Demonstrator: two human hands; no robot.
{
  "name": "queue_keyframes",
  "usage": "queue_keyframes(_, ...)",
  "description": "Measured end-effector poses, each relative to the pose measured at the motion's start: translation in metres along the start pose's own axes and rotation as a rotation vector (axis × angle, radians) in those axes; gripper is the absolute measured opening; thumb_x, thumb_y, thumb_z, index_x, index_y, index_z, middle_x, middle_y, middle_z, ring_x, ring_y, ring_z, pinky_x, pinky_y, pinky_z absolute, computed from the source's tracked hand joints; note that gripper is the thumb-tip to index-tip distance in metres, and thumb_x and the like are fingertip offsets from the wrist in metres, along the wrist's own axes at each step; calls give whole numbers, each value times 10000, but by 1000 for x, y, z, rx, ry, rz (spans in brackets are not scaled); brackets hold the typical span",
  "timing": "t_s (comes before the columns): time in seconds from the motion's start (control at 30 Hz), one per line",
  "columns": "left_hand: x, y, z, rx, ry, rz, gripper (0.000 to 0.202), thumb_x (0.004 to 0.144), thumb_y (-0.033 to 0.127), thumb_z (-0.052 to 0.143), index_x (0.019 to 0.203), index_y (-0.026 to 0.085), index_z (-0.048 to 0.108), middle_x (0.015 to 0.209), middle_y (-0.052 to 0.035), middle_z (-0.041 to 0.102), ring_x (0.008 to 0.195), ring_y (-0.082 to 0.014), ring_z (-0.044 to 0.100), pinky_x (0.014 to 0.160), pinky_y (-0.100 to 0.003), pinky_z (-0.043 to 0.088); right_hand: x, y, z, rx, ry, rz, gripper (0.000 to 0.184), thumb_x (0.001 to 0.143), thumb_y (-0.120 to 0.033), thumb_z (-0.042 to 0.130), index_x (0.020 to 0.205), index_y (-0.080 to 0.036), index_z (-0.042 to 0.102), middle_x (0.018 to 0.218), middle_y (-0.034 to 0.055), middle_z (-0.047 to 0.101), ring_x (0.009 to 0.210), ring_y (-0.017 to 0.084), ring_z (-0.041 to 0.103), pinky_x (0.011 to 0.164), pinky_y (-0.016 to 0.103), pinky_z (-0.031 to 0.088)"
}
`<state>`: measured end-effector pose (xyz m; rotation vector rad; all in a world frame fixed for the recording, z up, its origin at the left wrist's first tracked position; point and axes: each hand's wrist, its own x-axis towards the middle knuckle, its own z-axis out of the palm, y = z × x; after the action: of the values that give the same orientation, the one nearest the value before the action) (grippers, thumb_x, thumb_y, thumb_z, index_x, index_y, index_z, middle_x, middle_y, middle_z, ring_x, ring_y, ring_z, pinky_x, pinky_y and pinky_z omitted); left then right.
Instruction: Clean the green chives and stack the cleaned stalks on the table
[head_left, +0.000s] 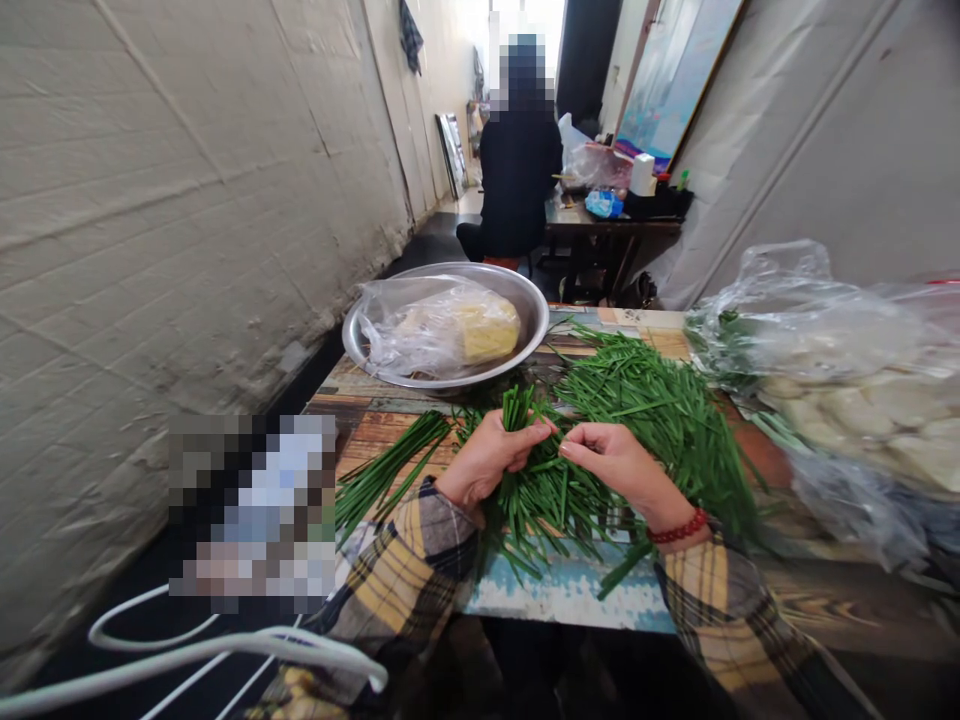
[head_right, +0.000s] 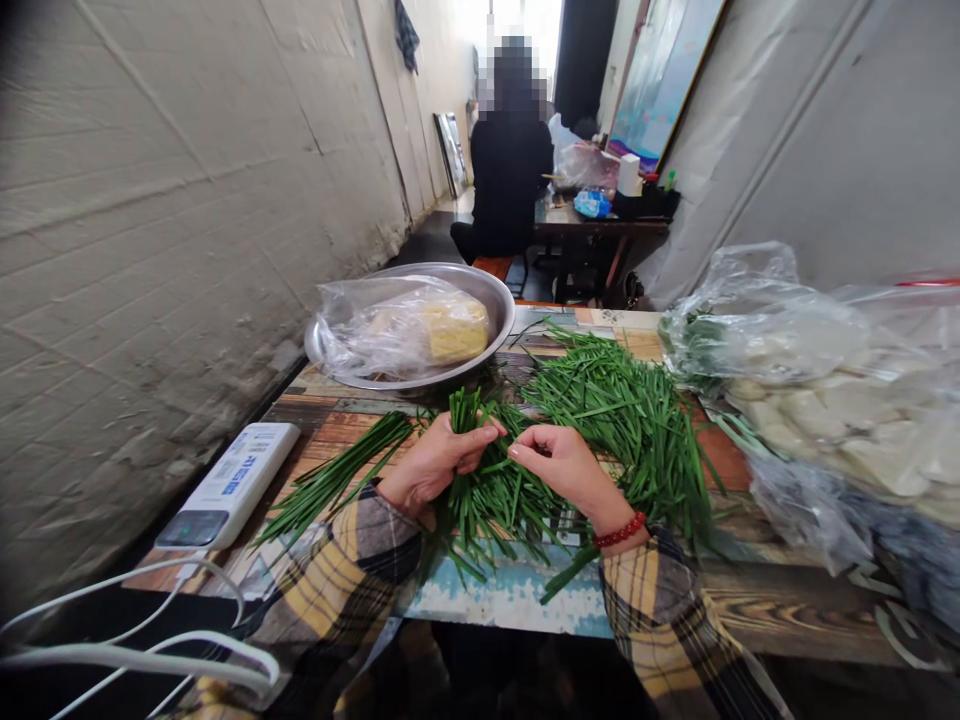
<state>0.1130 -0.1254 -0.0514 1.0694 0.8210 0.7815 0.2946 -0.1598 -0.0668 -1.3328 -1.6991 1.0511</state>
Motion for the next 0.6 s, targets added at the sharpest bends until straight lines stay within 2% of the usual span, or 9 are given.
queue_keyframes(0.1,1,0,-2,-33,44,33,346,641,402,753,745,103,616,503,69,367,403,-19,257,384,-192,166,-1,-2,0,2,-41,14,250,776,-384,557,665,-163,599,595,-26,520,553,100,430,531,227,338)
queue_keyframes(0.2,3,2,-8,-137,78,88,318,673,386,734,764,110,604,474,93,290,399,-21,224,383,-183,160,-4,-2,-3,-17,-97,38,231,776,-363,563,684,-158,616,588,-26,523,534,94,416,504,222,319)
queue_keyframes(0.33,5,7,-16,-247,117,116,299,681,356,731,790,116,589,479,102,258,394,-22,218,376,-175,149,-7,3,-9,-77,-143,22,233,788,-354,565,671,-162,627,576,-27,517,527,95,421,490,219,313)
queue_keyframes(0.47,4,9,-16,-281,123,129,301,675,349,737,779,116,577,482,104,251,391,-19,220,373,-170,155,-9,5,-17,-158,-195,-37,216,771,-368,608,709,-174,677,661,-1,598,593,122,509,552,236,388)
queue_keyframes(0.53,3,9,-15,-292,125,135,300,679,351,734,777,117,574,483,103,259,394,-18,222,375,-168,163,-9,4,-21,-154,-177,-70,227,783,-384,601,755,-180,695,765,28,652,692,151,568,637,257,433)
queue_keyframes(0.6,3,9,-15,-295,125,135,297,683,353,731,774,120,571,485,101,264,397,-18,225,377,-166,167,-8,5,-25,-140,-66,-64,270,805,-419,568,782,-182,698,824,50,677,749,174,591,676,276,451)
